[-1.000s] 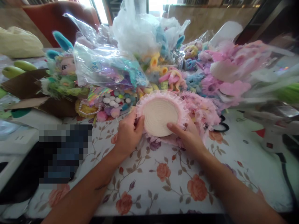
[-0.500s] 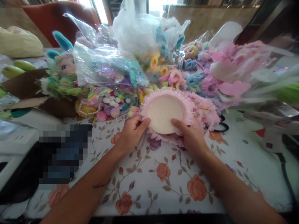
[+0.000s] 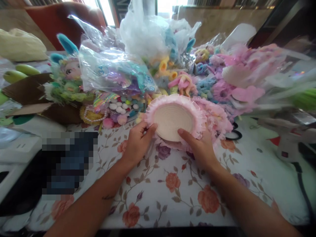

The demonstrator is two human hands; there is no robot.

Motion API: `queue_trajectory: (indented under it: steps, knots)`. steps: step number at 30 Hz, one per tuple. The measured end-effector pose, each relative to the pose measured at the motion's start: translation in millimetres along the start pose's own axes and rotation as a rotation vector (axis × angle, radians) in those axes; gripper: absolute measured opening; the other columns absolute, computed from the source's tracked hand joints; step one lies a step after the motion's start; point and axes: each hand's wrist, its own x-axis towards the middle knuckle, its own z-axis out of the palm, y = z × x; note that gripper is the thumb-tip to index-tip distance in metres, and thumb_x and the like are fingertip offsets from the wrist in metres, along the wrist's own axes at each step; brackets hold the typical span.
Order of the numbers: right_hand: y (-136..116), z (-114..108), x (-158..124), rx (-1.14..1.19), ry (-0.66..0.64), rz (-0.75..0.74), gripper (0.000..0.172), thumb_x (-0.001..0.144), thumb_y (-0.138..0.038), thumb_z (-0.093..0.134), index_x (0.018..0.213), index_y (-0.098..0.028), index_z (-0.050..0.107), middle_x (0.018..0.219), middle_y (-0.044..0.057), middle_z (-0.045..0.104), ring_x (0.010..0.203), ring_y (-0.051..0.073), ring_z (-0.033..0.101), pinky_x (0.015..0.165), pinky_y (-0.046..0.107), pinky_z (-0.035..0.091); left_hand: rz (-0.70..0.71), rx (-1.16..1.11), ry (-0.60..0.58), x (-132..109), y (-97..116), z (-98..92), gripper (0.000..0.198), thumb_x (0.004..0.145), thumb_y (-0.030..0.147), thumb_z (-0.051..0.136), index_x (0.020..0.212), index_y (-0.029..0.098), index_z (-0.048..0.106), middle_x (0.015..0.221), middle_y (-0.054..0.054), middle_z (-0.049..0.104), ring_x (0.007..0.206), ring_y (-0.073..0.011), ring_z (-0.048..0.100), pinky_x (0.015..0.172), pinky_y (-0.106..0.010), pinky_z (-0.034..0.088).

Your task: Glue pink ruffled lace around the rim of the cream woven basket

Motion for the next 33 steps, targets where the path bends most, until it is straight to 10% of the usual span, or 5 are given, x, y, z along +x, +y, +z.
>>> queue_trajectory:
  steps: [4,12,21,33]
  knots:
    - [1,-3,5,0.082,0.039,0.060,0.055,0.080,-0.040,0.074,0.131,-0.027,0.059,0.124,0.007,0.069,0.115,0.030,0.065,0.096,0.045,0.055,0.017,-0.185,-0.083,3,1,-3.7,0.030,0.091,0.050,0.057,0.086,0.021,0.058,0.078,0.000,0.054,0.068,-0.0146,0.048,0.062,-0.026,0.040]
    - [9,-7,9,0.130,-0.147,0.139,0.049,0.079,-0.040,0.076,0.125,-0.025,0.064,0.122,0.007,0.070,0.114,0.031,0.066,0.099,0.047,0.054,0.072,0.193,-0.067,6,0,-12.4,0.031,0.093,0.040,0.053,0.070,0.021,0.045,0.063,0.003,0.044,0.060,-0.0140,0.042,0.056,-0.028,0.032]
    - [2,1,5,0.141,-0.129,0.142,0.052,0.079,-0.036,0.076,0.128,-0.025,0.062,0.118,0.007,0.072,0.113,0.029,0.066,0.099,0.045,0.054,0.400,0.480,0.159,1,3,-4.7,0.033,0.092,0.027,0.053,0.067,0.024,0.031,0.061,0.004,0.034,0.059,-0.0155,0.036,0.062,-0.031,0.032]
    - [-4,-1,4,0.148,-0.048,0.219,0.040,0.078,-0.040,0.075,0.115,-0.026,0.069,0.122,0.008,0.071,0.123,0.036,0.061,0.092,0.053,0.060,0.073,-0.040,-0.030,5,1,-10.6,0.030,0.090,0.048,0.061,0.079,0.021,0.051,0.071,0.003,0.045,0.063,-0.0131,0.040,0.058,-0.028,0.032]
